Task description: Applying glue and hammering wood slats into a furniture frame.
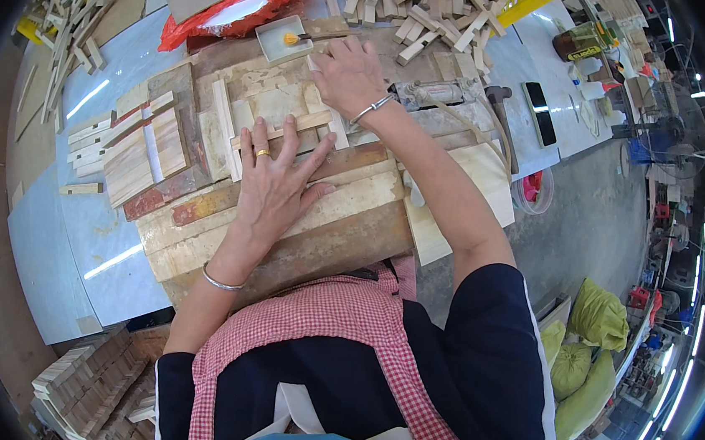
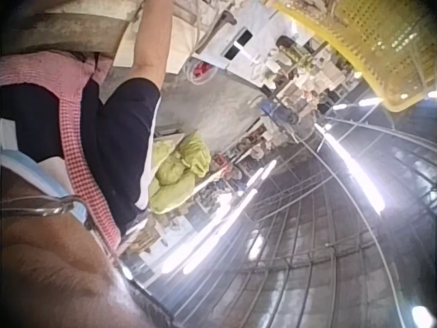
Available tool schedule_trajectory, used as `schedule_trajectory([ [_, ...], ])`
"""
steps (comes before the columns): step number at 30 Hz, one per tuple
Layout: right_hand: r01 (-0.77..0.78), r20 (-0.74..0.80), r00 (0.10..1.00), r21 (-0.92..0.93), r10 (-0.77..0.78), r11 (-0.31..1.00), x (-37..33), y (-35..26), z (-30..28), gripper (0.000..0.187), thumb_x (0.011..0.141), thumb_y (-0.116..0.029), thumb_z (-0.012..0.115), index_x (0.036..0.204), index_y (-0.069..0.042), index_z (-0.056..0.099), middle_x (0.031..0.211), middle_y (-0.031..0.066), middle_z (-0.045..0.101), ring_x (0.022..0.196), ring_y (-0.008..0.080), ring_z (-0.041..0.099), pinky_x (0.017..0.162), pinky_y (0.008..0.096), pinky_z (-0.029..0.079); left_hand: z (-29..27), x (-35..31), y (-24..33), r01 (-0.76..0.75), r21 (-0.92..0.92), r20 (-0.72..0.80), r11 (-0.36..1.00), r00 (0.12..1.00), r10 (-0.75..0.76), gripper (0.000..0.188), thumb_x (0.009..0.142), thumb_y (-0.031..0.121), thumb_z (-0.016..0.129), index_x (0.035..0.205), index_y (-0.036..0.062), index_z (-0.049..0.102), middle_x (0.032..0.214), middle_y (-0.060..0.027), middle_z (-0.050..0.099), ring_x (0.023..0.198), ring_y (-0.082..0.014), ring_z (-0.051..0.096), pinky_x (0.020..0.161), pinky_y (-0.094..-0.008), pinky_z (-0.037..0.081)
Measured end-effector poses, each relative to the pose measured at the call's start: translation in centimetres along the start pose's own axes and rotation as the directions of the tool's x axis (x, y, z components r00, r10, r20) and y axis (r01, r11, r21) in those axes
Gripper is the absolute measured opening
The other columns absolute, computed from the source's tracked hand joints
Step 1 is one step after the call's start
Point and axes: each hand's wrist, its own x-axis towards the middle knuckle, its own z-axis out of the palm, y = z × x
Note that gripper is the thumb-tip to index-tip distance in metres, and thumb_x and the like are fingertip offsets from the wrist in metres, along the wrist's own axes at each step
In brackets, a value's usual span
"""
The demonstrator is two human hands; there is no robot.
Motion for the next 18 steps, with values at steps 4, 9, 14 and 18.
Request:
schedule_trajectory([
  [4,0.023,-0.184,0.983,0.143,0.004,0.989,-2.9,0.8,-2.9,0.020,0.081,-0.020,0.067,0.097,-0.008,0.068,0.094,0.0065,0.060,0.092,0.0256,0.055,0.079,0.0387,0.042,0.1,-0.6,-0.2,0.008,-0.013,-0.026,1.000,1.000,-0.008,0.068,0.083,0.055,0.059,0.143,0.0330,0.038,0.140,-0.0198,0.039,0.125,-0.0526,0.035,0.107,-0.0625,0.025],
  [9,-0.170,-0.008,0.985,0.139,0.173,0.976,-13.4,2.2,-8.7,0.029,0.082,-0.016,0.067,0.108,-0.006,0.063,0.100,0.0107,0.060,0.092,0.0304,0.055,0.078,0.0395,0.044,0.7,-0.9,-0.6,0.012,-0.052,-0.078,0.999,0.997,-0.016,0.075,0.083,0.051,0.061,0.145,0.0157,0.037,0.142,-0.0203,0.039,0.129,-0.0492,0.033,0.109,-0.0598,0.024],
  [14,-0.226,0.120,0.967,0.011,0.223,0.974,-20.4,-0.2,-8.6,0.038,0.081,-0.013,0.067,0.118,-0.006,0.058,0.103,0.0152,0.057,0.092,0.0323,0.055,0.078,0.0387,0.045,1.1,-0.9,-0.3,0.023,-0.115,-0.134,0.993,0.990,-0.039,0.081,0.083,0.047,0.062,0.137,-0.0079,0.039,0.142,-0.0206,0.040,0.133,-0.0423,0.034,0.112,-0.0520,0.025],
  [18,-0.268,0.110,0.961,0.166,0.252,0.949,-20.1,0.6,-7.3,0.038,0.080,-0.011,0.067,0.117,-0.007,0.059,0.100,0.0149,0.056,0.090,0.0314,0.055,0.073,0.0369,0.047,1.5,-1.1,-0.3,0.024,-0.131,-0.120,0.991,0.992,-0.040,0.079,0.083,0.046,0.063,0.137,-0.0074,0.040,0.142,-0.0207,0.040,0.134,-0.0385,0.034,0.113,-0.0503,0.025],
])
